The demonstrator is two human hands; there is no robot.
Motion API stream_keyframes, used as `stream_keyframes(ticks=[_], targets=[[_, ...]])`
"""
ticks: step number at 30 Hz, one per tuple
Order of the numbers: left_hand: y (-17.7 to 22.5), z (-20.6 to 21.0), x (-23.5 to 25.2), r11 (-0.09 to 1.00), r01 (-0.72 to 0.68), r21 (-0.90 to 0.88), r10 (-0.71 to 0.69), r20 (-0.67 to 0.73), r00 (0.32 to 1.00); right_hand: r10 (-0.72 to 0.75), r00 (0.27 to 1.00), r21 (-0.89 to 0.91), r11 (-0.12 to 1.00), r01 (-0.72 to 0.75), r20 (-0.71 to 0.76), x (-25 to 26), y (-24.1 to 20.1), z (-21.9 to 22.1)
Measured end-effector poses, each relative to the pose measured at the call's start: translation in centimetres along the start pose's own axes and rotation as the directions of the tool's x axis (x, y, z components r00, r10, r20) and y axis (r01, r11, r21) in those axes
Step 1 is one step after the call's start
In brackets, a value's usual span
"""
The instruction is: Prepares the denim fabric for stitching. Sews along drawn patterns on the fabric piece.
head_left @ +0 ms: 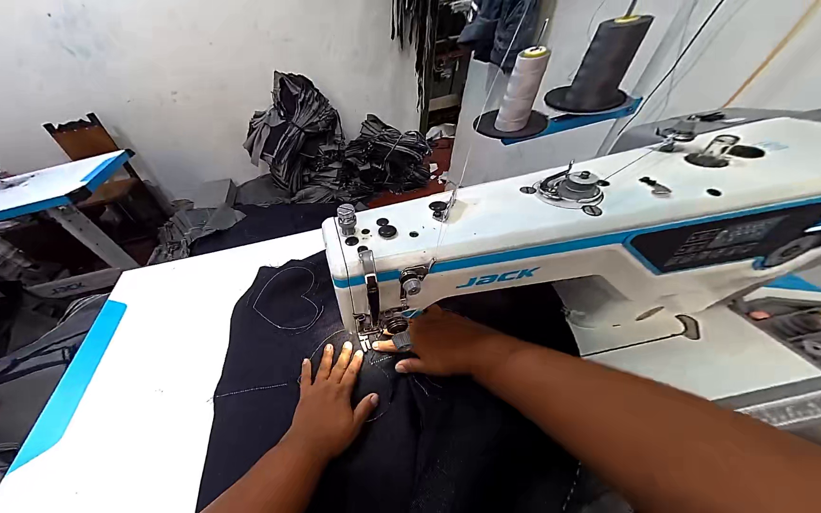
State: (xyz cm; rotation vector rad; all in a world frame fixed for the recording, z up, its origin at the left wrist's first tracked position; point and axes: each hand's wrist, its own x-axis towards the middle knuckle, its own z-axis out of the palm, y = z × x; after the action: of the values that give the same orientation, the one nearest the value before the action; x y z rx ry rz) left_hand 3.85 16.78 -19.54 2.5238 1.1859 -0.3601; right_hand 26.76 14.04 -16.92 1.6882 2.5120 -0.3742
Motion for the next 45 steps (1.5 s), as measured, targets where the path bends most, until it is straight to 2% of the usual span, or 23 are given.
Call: stream_keyframes(ticks=[2, 4, 6, 9, 13, 16, 20, 23, 29, 34, 40, 43, 45], targets=[[0.4, -0.3, 0.2, 1.000, 0.025, -0.007, -0.026, -0.019, 0.999, 0.318, 0.940, 0.156, 0.929, -0.335, 0.125, -0.1, -4.9, -1.1], [1.0, -0.4, 0.4, 0.998, 0.060, -0.011, -0.060, -0.018, 0.998, 0.415, 0.891, 0.264, 0.852, -0.452, 0.186, -0.4, -7.7, 0.2], [1.7, -0.6, 0.5, 0.995, 0.095, -0.011, -0.095, 0.011, 0.995, 0.391, 0.919, 0.296, 0.874, -0.385, 0.042, -0.7, -6.8, 3.0], [3.0, -0.8, -0.1, 0.992, 0.126, -0.009, -0.125, 0.051, 0.991, 0.216, 0.973, 0.272, 0.944, -0.188, -0.080, -0.8, -2.8, 3.3], [4.6, -0.3, -1.2, 0.991, 0.133, 0.026, -0.134, 0.080, 0.988, -0.010, 0.990, 0.193, 0.980, 0.038, -0.144, 0.1, 1.0, 2.3], [5.1, 0.4, -1.2, 0.992, 0.106, 0.065, -0.109, 0.046, 0.993, -0.113, 0.987, 0.168, 0.977, 0.131, -0.116, 0.9, 2.7, 1.2], [5.5, 1.5, -1.1, 0.997, -0.013, 0.072, 0.013, -0.002, 1.000, -0.227, 0.969, 0.136, 0.961, 0.239, -0.100, 1.1, 3.6, -0.1], [5.6, 1.9, -0.9, 0.996, -0.062, 0.070, 0.064, -0.020, 0.998, -0.242, 0.967, 0.129, 0.959, 0.251, -0.080, 1.1, 3.7, -0.7], [5.6, 2.1, -0.7, 0.996, -0.076, 0.044, 0.079, -0.080, 0.994, -0.221, 0.973, 0.161, 0.960, 0.229, -0.069, 1.0, 3.8, -0.6], [6.9, 1.1, -0.4, 1.000, -0.017, 0.011, 0.017, -0.012, 1.000, -0.213, 0.975, 0.161, 0.962, 0.219, -0.054, 1.1, 3.9, -0.5], [6.8, 1.5, -0.3, 0.999, -0.018, 0.044, 0.020, -0.039, 0.999, -0.209, 0.975, 0.153, 0.964, 0.218, -0.076, 1.1, 3.8, -0.4], [7.7, -0.4, 0.3, 0.999, 0.028, 0.024, -0.029, 0.046, 0.999, -0.195, 0.979, 0.152, 0.968, 0.201, -0.057, 1.2, 3.8, -0.5], [7.6, -0.5, 0.8, 1.000, 0.007, -0.019, -0.007, 0.003, 1.000, -0.207, 0.974, 0.148, 0.965, 0.218, -0.089, 1.3, 3.9, -0.2]])
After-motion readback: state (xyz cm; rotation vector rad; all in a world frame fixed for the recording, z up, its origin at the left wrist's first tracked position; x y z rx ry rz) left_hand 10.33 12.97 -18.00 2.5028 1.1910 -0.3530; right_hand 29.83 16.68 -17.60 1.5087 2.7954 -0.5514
